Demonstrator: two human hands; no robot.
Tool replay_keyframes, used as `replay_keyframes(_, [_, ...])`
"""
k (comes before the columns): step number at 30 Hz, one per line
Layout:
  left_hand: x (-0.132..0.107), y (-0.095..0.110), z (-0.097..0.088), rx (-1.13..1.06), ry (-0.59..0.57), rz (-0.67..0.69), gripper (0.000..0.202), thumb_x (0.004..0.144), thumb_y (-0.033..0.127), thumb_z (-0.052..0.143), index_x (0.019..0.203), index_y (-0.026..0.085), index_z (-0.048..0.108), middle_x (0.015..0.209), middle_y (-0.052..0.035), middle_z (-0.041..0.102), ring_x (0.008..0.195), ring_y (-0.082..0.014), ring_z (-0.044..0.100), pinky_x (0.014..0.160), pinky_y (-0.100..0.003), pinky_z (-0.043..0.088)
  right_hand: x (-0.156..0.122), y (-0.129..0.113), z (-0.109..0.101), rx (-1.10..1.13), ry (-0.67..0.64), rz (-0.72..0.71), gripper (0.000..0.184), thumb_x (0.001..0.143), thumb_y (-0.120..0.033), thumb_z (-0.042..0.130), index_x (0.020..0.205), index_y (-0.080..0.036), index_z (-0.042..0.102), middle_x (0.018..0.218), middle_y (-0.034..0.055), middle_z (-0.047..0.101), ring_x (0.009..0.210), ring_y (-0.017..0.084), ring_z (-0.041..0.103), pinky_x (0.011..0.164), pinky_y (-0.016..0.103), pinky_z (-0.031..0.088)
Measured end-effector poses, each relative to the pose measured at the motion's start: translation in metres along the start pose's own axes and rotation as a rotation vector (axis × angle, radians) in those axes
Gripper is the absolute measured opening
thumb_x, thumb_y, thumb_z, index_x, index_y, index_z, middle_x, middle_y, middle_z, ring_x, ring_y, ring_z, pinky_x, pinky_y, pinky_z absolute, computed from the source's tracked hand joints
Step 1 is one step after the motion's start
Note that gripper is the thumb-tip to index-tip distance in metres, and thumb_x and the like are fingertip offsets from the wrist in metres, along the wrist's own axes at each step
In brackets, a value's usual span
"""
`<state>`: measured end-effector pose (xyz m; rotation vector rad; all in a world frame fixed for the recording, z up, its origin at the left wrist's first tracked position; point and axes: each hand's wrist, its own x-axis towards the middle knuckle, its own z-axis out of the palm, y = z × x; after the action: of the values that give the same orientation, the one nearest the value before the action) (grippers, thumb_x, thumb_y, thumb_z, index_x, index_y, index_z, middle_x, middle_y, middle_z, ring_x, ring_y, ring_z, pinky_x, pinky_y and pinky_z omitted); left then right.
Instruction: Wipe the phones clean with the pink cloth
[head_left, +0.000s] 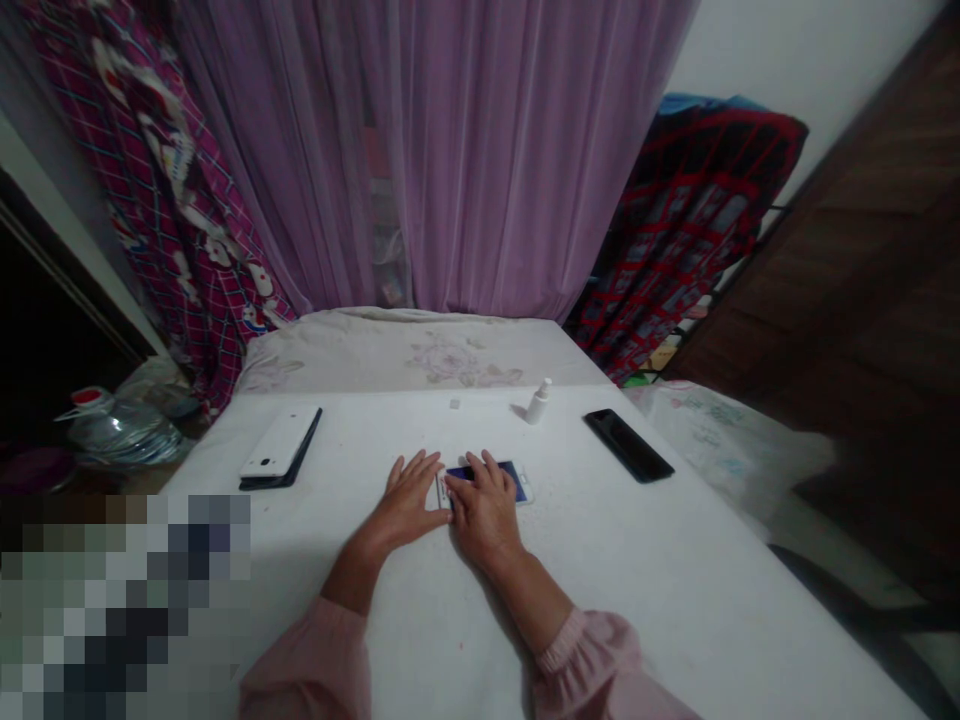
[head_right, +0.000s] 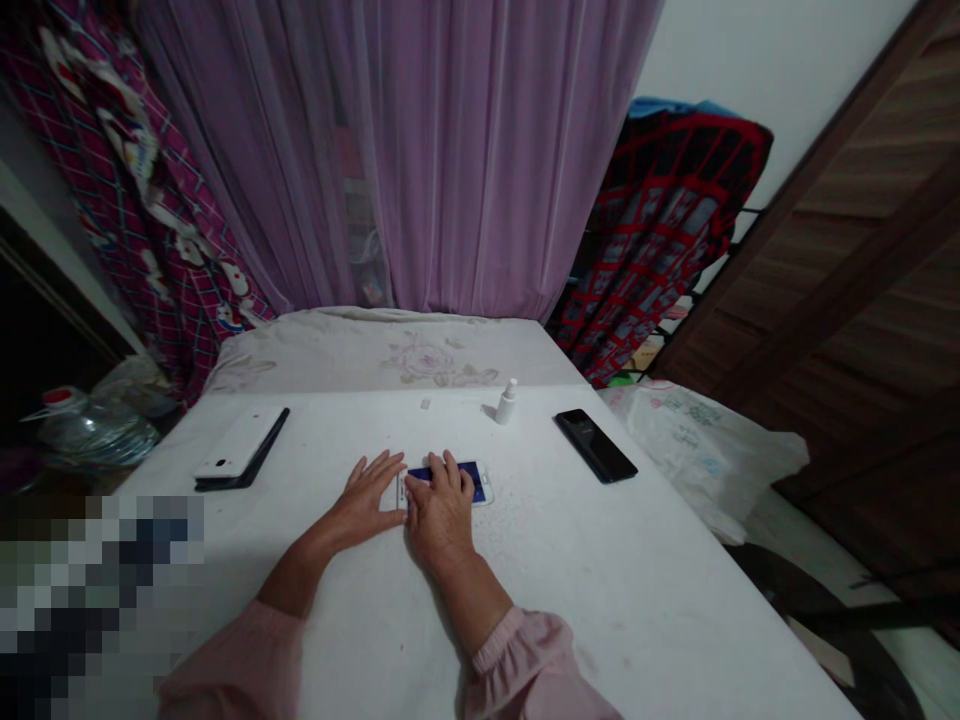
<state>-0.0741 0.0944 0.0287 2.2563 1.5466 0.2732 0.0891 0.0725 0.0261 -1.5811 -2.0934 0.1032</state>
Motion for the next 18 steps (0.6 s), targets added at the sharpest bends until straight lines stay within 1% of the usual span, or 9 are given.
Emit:
replay_keyframes(5, [0.001,-0.007,0.004,-0.018,0.023,0.038,0.069,0.08,0.047,0.065,0.14,0.022,0.041,0.155,-0.0125,0.035,0.146,-0.0279,0.02,0.118,-0.051,0.007,-0.011,0.01,-0.001,-0.028,0.005,-0.032,0.03,0.089,-0.026,0.059,0.114,-0.037,0.07,0.143,0.0072,0.049,0.137,0.032,0.033,0.104,0.051,0.028])
replay_keyframes(8, [0.001,-0.008,0.004,-0.022,0.015,0.039,0.07,0.08,0.049,0.065,0.14,0.023,0.04,0.155,-0.0125,0.034,0.146,-0.0278,0.02,0.118,-0.051,0.007,-0.012,0.021,-0.006,-0.07,0.042,0.036,0.028,0.09,-0.026,0.059,0.113,-0.037,0.071,0.142,0.008,0.051,0.137,0.033,0.033,0.103,0.052,0.028])
replay_keyframes(15, [0.0,-0.005,0.002,-0.006,0.004,0.021,0.071,0.08,0.048,0.065,0.14,0.021,0.04,0.155,-0.0134,0.033,0.147,-0.0284,0.018,0.118,-0.052,0.007,-0.016,0.057,-0.022,-0.155,0.126,0.211,0.027,0.092,-0.025,0.055,0.111,-0.034,0.072,0.136,0.0108,0.054,0.134,0.037,0.036,0.1,0.056,0.031])
replay_keyframes(18, [0.0,-0.006,0.003,-0.004,0.009,0.041,0.069,0.082,0.049,0.063,0.141,0.022,0.039,0.155,-0.0129,0.033,0.147,-0.028,0.019,0.118,-0.052,0.006,-0.015,0.06,-0.022,-0.159,0.145,0.241,0.027,0.093,-0.025,0.052,0.11,-0.031,0.073,0.136,0.0122,0.054,0.134,0.038,0.037,0.099,0.056,0.032])
